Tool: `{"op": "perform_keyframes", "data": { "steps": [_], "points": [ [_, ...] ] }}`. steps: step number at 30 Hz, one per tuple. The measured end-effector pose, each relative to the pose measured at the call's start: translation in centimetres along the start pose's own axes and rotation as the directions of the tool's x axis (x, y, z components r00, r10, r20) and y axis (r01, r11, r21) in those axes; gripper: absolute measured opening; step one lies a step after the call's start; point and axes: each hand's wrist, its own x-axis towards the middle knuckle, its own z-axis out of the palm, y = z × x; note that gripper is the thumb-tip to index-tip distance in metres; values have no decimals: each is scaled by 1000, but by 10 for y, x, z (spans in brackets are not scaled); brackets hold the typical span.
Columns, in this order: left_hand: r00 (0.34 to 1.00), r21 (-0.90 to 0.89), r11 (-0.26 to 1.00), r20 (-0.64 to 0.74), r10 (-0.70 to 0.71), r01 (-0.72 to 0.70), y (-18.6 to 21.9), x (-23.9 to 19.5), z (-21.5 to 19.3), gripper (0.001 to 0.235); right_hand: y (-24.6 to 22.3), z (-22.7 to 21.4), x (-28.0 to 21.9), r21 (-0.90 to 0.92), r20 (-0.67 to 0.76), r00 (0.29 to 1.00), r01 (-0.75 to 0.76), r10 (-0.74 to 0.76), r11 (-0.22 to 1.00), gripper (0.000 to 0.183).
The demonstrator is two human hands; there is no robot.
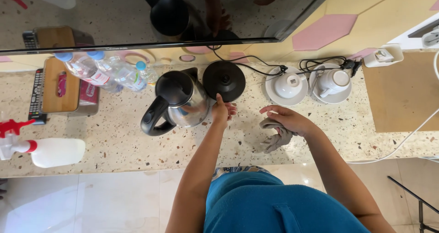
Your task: Cleaning the kitchen counter and kettle, then making the bed.
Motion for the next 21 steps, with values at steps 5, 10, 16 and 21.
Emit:
{"op": "perform_keyframes", "data": {
  "steps": [5,10,16,21],
  "points": [
    [968,37,987,196,-158,154,13,-37,-19,86,-3,21,11,-75,19,1000,-3,4,997,34],
    [350,499,196,237,906,-844,64,-197,-71,38,-7,38,27,-117,-53,998,10,-16,993,36],
    [-246,767,-255,131,960,-588,127,-242,-166,54,-18,66,59,-239,-80,995,43,-63,970,44],
    [358,591,328,-71,931,-737,127,-199,-197,54,-10,80,85,-148,-77,986,135,-147,980,40]
  ]
}}
